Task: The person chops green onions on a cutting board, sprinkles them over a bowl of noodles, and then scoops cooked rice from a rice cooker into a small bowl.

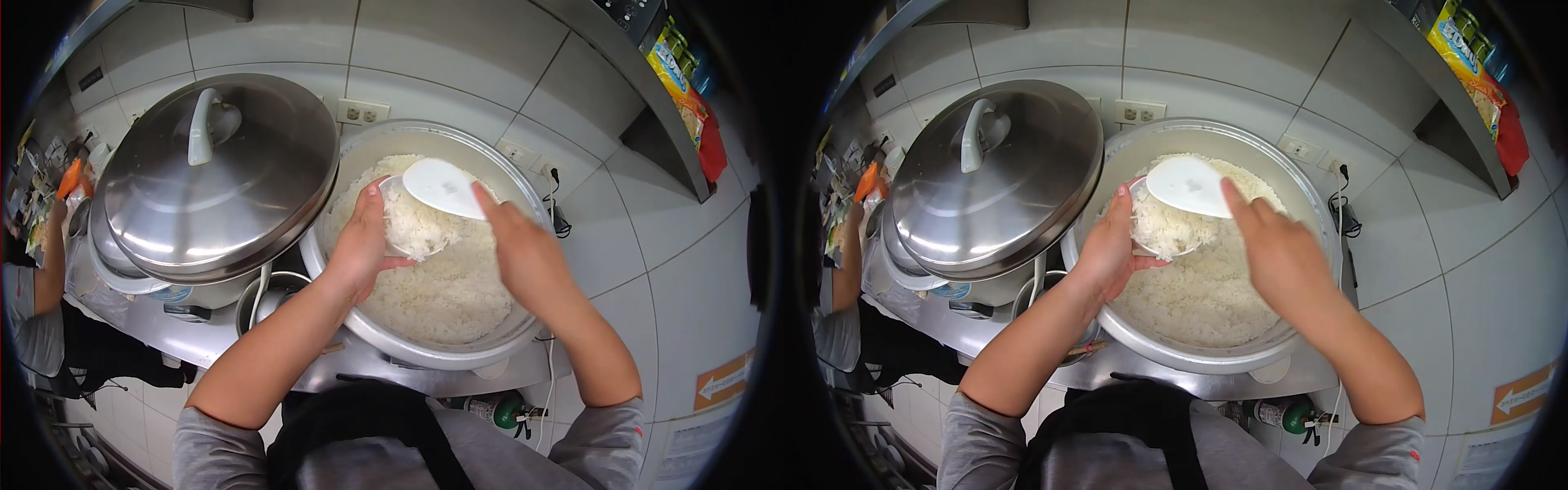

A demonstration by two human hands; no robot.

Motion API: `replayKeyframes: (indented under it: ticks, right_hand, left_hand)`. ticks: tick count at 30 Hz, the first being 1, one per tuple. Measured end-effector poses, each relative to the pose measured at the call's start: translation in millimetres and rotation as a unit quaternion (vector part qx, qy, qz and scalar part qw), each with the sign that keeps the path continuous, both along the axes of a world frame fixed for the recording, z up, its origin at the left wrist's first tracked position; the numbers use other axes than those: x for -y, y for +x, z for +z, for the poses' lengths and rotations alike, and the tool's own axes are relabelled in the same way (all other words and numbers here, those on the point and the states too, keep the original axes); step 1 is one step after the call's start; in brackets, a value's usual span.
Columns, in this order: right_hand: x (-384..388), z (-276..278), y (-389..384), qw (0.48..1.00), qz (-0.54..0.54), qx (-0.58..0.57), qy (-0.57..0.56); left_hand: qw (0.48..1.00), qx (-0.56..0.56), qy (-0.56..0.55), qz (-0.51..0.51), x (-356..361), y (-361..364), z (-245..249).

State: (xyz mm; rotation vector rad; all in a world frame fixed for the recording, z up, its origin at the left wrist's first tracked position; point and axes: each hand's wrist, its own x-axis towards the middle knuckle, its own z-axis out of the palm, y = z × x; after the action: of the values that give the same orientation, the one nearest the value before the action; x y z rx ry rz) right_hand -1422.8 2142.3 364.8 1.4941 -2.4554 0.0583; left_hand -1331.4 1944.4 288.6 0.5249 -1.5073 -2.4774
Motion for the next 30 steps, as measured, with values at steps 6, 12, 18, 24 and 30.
replayKeyframes:
  ticks: [6,12,18,24,30]
  right_hand:
    - [-10,-21,3,0.984,0.062,-0.165,0.040]
    - [-16,-4,-14,0.995,0.052,-0.071,-0.035]
    - [-2,-14,-8,0.998,0.035,-0.041,0.031]
    - [-5,-18,-44,0.880,-0.096,0.424,-0.191]
    - [2,-33,-36,0.844,-0.118,0.516,-0.083]
  left_hand:
    - [0.999,-0.004,0.000,-0.035,-1,2,1]
    - [0.998,-0.009,-0.048,-0.043,-2,3,2]
    - [0.997,-0.008,-0.071,-0.026,-4,1,0]
    - [0.998,-0.050,-0.029,-0.026,-3,1,-2]
    - [0.998,-0.050,-0.018,-0.034,-3,0,-1]
